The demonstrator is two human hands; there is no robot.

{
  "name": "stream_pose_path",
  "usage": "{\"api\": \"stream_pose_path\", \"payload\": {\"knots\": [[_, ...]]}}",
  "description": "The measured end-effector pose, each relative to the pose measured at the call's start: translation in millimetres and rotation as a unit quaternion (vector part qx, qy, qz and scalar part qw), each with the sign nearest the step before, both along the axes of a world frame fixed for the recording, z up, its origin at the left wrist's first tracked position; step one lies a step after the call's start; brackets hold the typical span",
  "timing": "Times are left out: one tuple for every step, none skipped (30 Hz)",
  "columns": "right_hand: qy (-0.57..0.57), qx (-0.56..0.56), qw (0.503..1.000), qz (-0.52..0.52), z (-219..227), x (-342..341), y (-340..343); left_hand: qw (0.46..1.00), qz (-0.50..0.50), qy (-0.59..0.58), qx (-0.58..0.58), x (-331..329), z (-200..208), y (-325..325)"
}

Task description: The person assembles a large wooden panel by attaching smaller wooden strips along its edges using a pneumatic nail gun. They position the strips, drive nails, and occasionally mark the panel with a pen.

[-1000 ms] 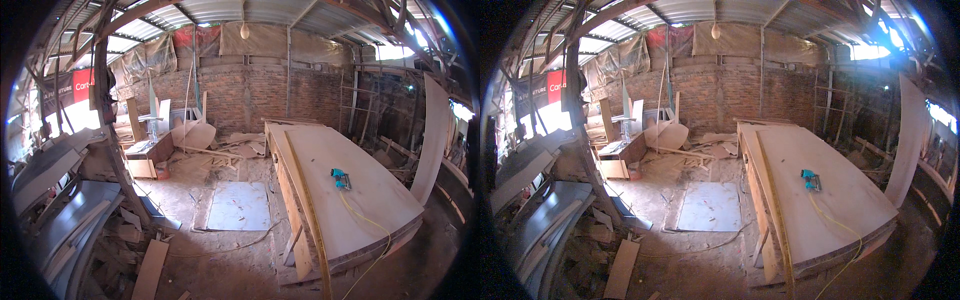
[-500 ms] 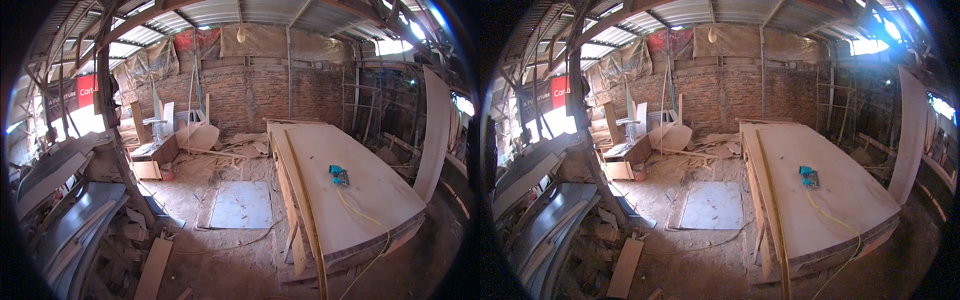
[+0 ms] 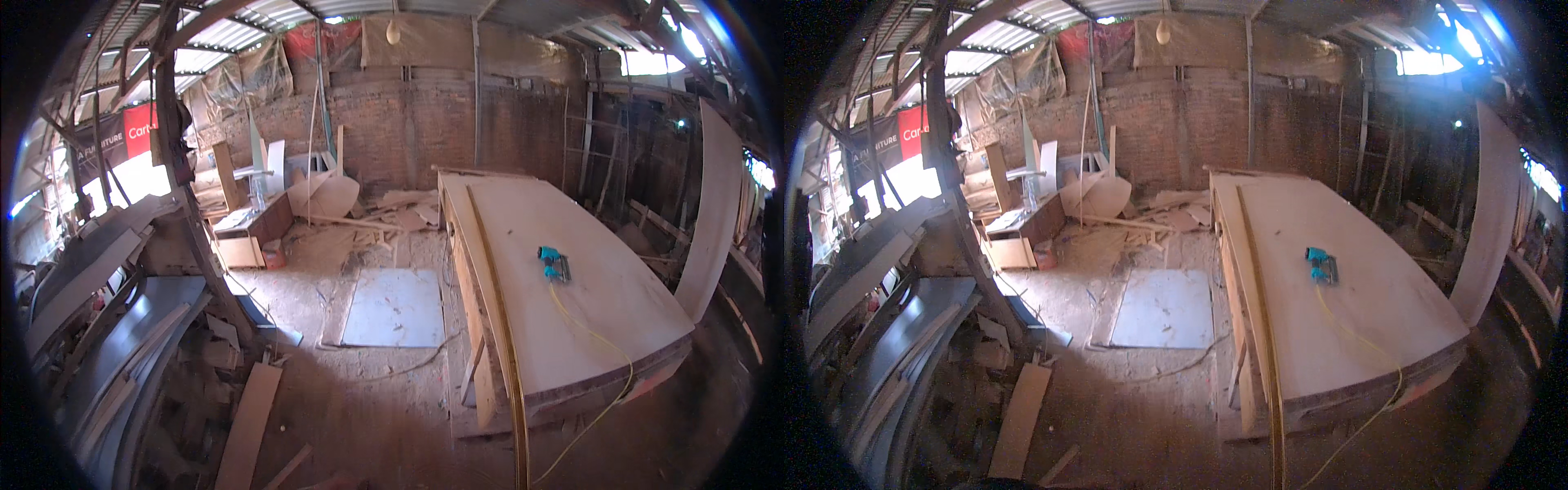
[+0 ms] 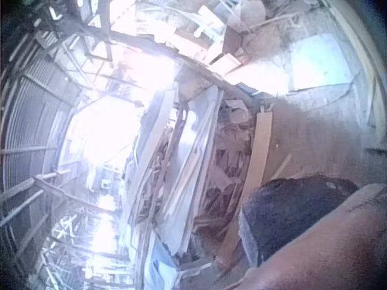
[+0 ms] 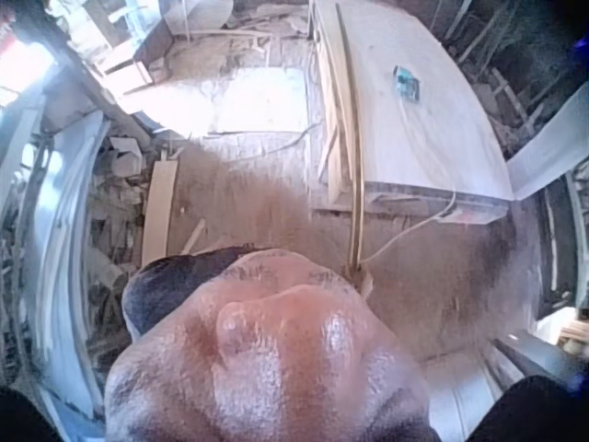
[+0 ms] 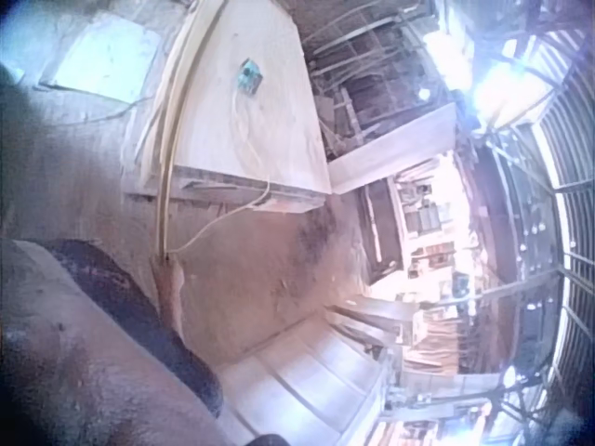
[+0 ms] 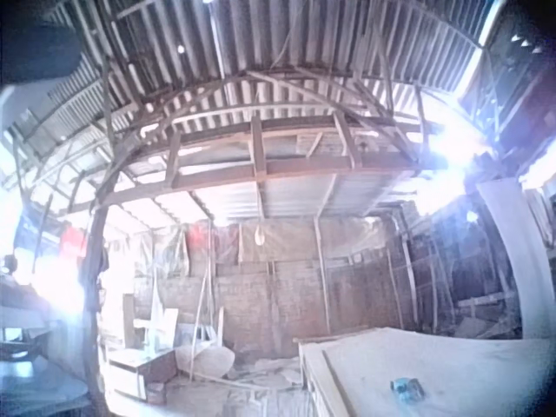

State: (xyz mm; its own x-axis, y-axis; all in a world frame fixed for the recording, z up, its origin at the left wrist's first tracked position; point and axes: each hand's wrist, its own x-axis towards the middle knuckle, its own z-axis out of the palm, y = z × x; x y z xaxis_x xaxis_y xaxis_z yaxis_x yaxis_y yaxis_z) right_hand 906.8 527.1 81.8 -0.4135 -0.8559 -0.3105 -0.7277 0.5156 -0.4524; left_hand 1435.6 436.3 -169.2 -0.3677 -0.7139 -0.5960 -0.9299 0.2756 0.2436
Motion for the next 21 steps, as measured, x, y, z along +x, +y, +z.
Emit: {"api": "stream_pose_path", "payload": {"knots": [[0.004,0.003,1.000,0.007,10,5,-2,1.000,-0.019,-0.009,0.000,-2,-3,16],[0.010,0.006,1.000,0.000,19,6,0,0.999,-0.049,-0.016,-0.003,-8,-5,18],[0.015,0.006,1.000,-0.009,29,8,3,0.996,-0.079,-0.028,-0.010,-13,-7,18],[0.020,0.014,1.000,0.013,27,12,-6,0.997,-0.074,-0.037,-0.006,-8,0,42],[0.033,0.017,0.999,0.001,26,9,-8,0.994,-0.100,-0.041,-0.012,-18,-4,37],[0.042,0.020,0.999,0.001,23,8,-13,0.993,-0.110,-0.041,-0.015,-24,-3,36],[0.050,0.022,0.998,0.005,17,8,-15,0.992,-0.117,-0.040,-0.020,-27,0,36],[0.051,-0.018,0.998,0.013,9,10,-15,0.994,-0.108,-0.024,-0.025,-22,-9,44],[0.057,-0.060,0.996,0.015,2,9,-12,0.994,-0.106,-0.003,-0.031,-23,-17,49],[0.060,-0.103,0.993,0.019,-1,9,-9,0.994,-0.101,0.015,-0.038,-18,-28,48],[0.042,-0.095,0.994,0.021,5,11,-8,0.994,-0.096,0.028,-0.046,-9,-39,47],[0.026,-0.088,0.995,0.025,17,17,-11,0.994,-0.087,0.042,-0.056,-1,-49,51],[0.013,-0.081,0.996,0.022,25,18,-12,0.992,-0.086,0.059,-0.065,-3,-53,51],[0.011,-0.090,0.996,0.009,29,19,-12,0.995,-0.082,0.040,-0.040,-15,-52,50],[0.008,-0.100,0.995,-0.003,30,19,-12,0.997,-0.077,0.018,-0.015,-25,-48,47],[0.009,-0.109,0.994,-0.018,31,17,-12,0.997,-0.076,0.001,0.011,-41,-38,42],[0.013,-0.104,0.994,-0.014,27,16,-12,0.995,-0.085,0.048,0.002,-35,-39,46],[0.015,-0.100,0.995,-0.008,20,14,-13,0.991,-0.092,0.093,-0.008,-21,-47,52],[0.015,-0.096,0.995,-0.003,17,14,-14,0.986,-0.099,0.136,-0.018,-11,-58,56],[0.018,-0.099,0.995,-0.001,19,15,-14,0.991,-0.056,0.125,0.009,-12,-65,56],[0.020,-0.100,0.995,-0.001,24,18,-14,0.993,-0.014,0.113,0.038,-13,-70,56]]}}
